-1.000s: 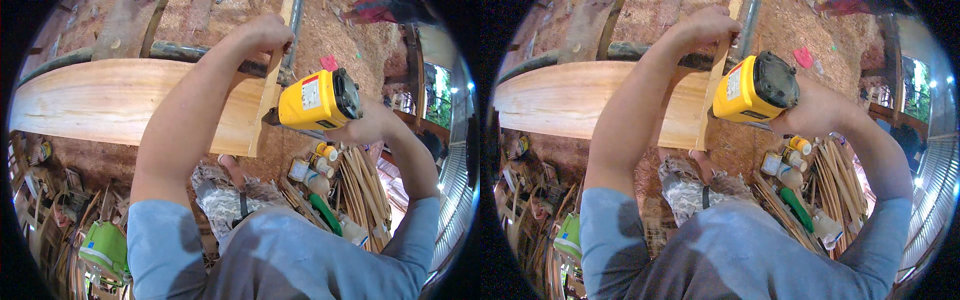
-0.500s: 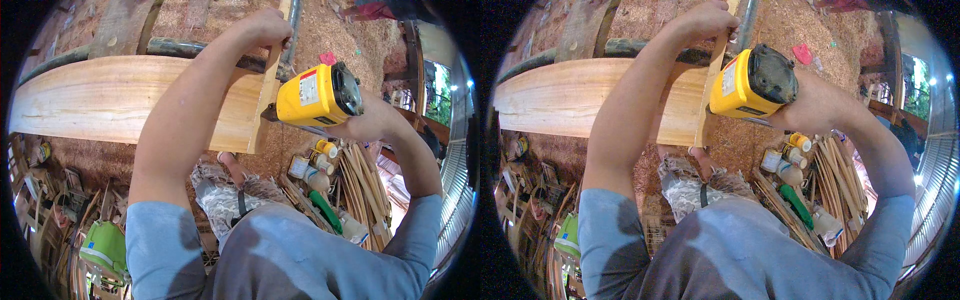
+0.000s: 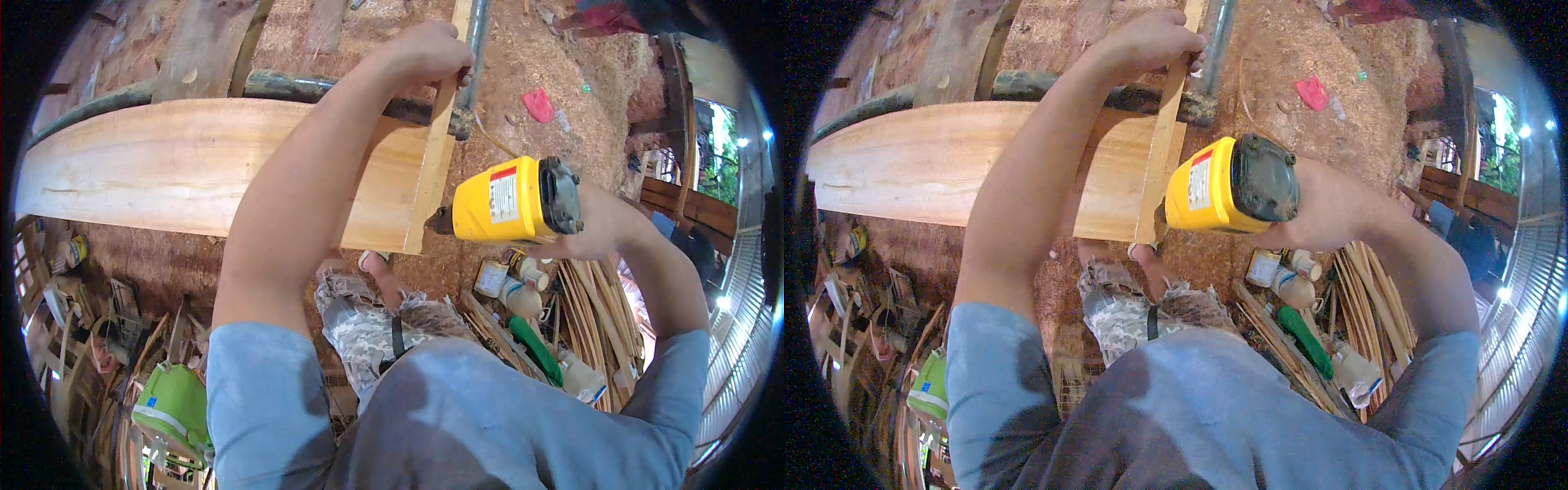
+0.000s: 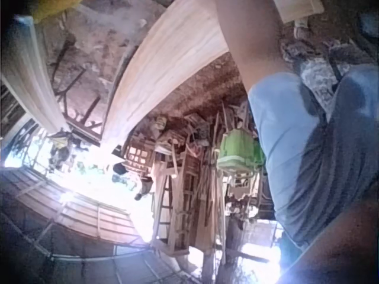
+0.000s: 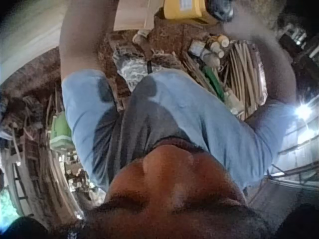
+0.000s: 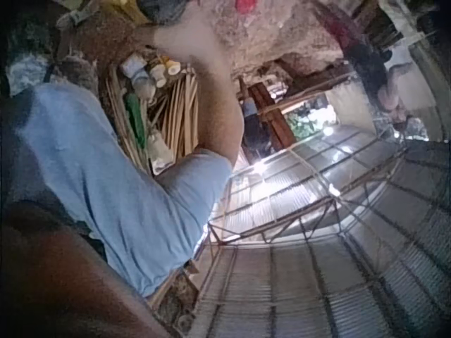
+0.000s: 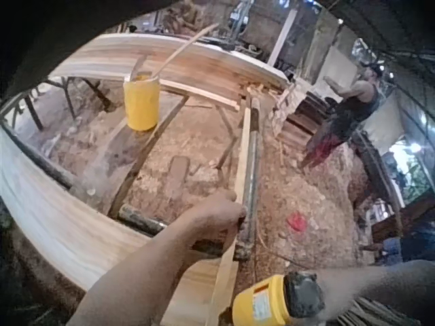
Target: The person measures, cuts, glues, and nails wooden slats to construct a frame by hand and using a pneumatic nail gun.
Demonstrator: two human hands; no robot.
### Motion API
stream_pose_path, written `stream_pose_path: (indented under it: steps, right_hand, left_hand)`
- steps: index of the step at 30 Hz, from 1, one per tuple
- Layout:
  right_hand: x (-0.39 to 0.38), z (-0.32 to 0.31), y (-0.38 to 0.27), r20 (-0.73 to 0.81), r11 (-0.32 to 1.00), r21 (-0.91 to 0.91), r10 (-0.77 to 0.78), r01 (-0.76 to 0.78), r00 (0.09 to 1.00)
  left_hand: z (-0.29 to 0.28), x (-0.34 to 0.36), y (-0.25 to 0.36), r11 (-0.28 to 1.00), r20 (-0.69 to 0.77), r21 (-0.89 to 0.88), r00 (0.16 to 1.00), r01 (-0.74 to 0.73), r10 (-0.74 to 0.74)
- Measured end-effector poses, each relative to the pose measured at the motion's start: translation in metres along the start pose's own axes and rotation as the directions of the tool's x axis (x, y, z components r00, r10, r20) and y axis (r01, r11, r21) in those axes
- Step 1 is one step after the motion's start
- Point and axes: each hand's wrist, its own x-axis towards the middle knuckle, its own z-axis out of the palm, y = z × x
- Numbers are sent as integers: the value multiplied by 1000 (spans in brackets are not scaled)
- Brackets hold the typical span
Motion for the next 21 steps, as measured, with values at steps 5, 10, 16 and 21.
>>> stream_pose_path:
  steps: [5,10,16,21]
  right_hand:
    - [6,3,10,28,1000,17,-25,24,999]
    - [10,-3,10,-3,999,-8,-49,49,999]
    - [13,-3,9,-24,992,-16,-123,123,992]
    - [11,-6,1,-27,999,12,51,-51,998]
  left_hand:
    - [7,3,-3,995,-4,-90,999,45,-46]
    - [7,4,-5,983,62,-172,997,61,-51]
    - [6,11,-4,1000,45,7,999,-12,11]
    - [9,4,-1,987,33,-144,997,76,-72]
